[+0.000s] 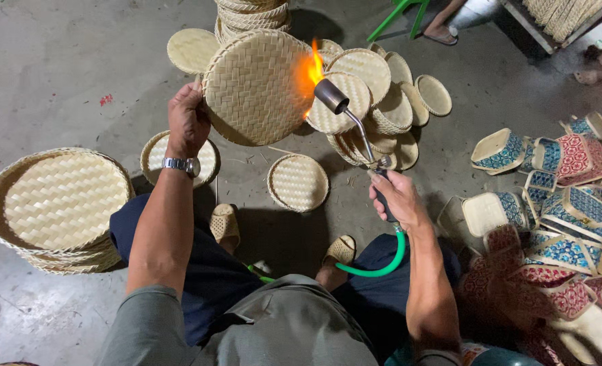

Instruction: The person sits on the floor and uses a handheld blowtorch to apply heat to the surface of round woven baskets. They pick up baskets from a stack, rotate them to expose different areas to the flame, and then place them back down.

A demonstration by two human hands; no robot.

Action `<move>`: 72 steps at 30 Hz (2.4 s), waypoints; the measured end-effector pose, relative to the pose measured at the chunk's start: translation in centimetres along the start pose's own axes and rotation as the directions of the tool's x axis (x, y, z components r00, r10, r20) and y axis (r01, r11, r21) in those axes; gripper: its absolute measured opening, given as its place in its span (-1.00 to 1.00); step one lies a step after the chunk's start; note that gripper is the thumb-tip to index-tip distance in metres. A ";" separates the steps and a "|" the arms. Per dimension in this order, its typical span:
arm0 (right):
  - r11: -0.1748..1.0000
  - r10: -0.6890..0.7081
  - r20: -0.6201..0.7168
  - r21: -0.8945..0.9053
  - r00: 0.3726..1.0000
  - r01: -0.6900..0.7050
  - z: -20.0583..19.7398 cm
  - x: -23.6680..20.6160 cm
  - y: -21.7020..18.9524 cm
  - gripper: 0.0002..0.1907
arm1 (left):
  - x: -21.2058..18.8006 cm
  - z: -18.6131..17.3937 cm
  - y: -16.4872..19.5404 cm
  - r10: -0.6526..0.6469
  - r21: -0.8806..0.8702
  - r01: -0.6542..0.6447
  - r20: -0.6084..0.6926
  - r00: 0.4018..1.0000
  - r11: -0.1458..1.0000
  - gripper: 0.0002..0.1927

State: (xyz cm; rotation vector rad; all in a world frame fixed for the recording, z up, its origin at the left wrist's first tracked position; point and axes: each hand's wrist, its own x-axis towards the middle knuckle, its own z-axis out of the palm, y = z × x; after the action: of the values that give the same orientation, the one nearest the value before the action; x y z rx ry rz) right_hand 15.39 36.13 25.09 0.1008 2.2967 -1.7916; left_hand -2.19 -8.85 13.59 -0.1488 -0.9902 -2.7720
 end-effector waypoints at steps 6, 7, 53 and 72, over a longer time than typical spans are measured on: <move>0.996 0.057 -0.035 -0.073 0.998 -0.060 0.4 0.7 -0.9 -0.65 | -0.4 0.1 -0.1 -0.004 0.054 0.002 0.040 0.999 0.999 -0.87; 0.998 0.044 -0.034 -0.034 0.998 -0.046 0.7 0.7 -1.2 -0.66 | -0.5 0.2 -0.2 -0.025 0.071 0.023 0.035 0.999 0.997 -0.86; 0.943 0.013 -0.122 -0.327 0.992 -0.053 2.7 12.0 -1.1 -0.70 | -1.0 -10.7 -11.8 0.198 0.966 0.034 0.018 0.980 -0.256 -0.89; 0.986 0.126 -0.170 -0.085 0.977 -0.141 -1.0 21.4 2.9 -0.79 | 1.9 -11.9 -30.2 -0.332 0.907 0.418 -0.409 0.850 -0.048 -0.26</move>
State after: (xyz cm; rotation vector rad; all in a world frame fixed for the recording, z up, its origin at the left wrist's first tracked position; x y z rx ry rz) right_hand -5.01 35.99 17.81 0.3905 2.4193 -1.6592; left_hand -10.86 6.19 -13.86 0.5246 -3.0113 -1.5557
